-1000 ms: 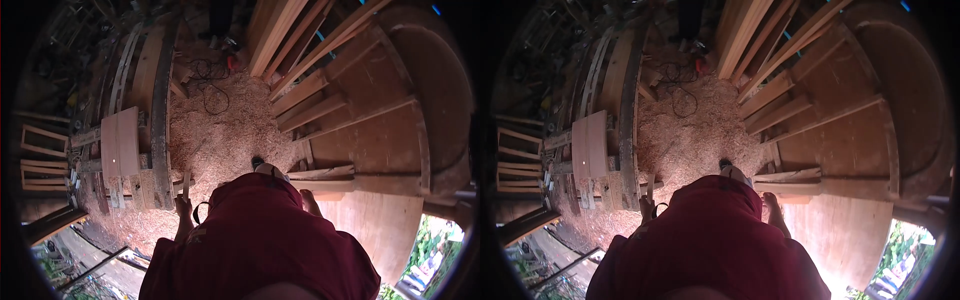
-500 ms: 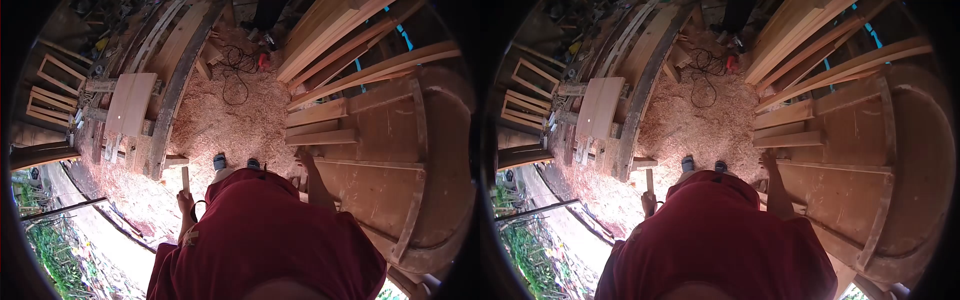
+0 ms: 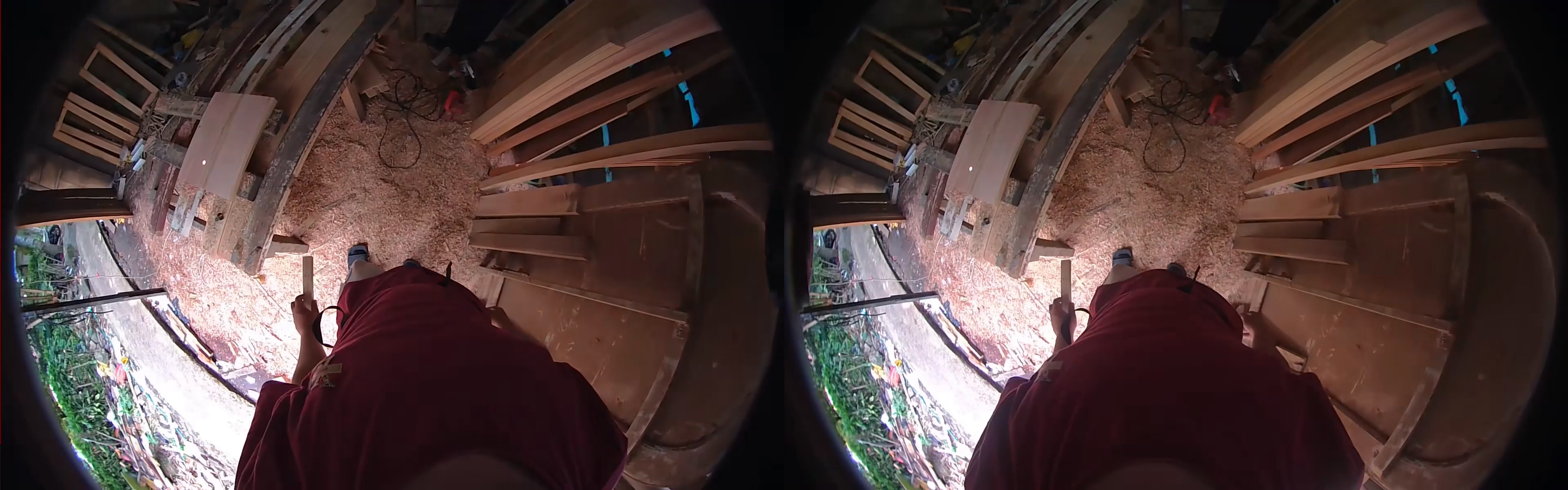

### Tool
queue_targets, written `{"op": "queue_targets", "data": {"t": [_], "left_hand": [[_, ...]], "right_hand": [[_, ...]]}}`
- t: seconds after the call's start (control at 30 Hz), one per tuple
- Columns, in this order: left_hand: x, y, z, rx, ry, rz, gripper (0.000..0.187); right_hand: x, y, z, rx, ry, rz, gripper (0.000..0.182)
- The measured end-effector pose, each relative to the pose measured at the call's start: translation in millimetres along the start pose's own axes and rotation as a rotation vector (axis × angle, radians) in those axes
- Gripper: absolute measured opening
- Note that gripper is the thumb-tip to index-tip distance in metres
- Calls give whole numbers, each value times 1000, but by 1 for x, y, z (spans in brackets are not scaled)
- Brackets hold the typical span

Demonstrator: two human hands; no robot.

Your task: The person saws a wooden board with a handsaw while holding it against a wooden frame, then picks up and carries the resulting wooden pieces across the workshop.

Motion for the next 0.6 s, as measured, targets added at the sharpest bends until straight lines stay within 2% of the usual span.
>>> {"op": "queue_targets", "data": {"t": [0.03,0.1,0.13,0.2,0.27,0.33,0.37,0.47,0.53,0.6], "left_hand": [[8,15,-8,5,0,-9,47],[26,30,-13,20,3,51,46],[34,43,-20,13,36,71,42],[52,66,-29,7,66,130,40],[74,73,-22,34,82,244,37],[86,92,-24,32,83,252,35],[91,101,-24,29,64,277,34],[100,104,-18,-2,44,362,34],[107,101,-13,-3,79,381,36],[121,96,-11,4,24,282,36]], "right_hand": [[27,37,29,284,51,175,37],[-17,-14,-29,910,-102,566,33],[-43,-41,-59,1208,-79,772,31],[-39,-58,-86,1351,-124,711,26],[-28,-73,-107,1289,-44,717,31],[-18,-88,-124,1173,-32,692,37],[-13,-93,-132,1065,-56,634,37],[9,-94,-134,991,-146,669,34],[10,-106,-148,991,-131,672,33],[14,-116,-161,997,-108,682,30]]}}
Point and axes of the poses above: each hand's wrist, its own x-axis towards the middle knuckle, its own z-axis out of the palm, y = z × x, the point moved 6 cm from there along x, towards the middle knuckle, and after that the axes turned 15 degrees about z, right-handed, at the moved point
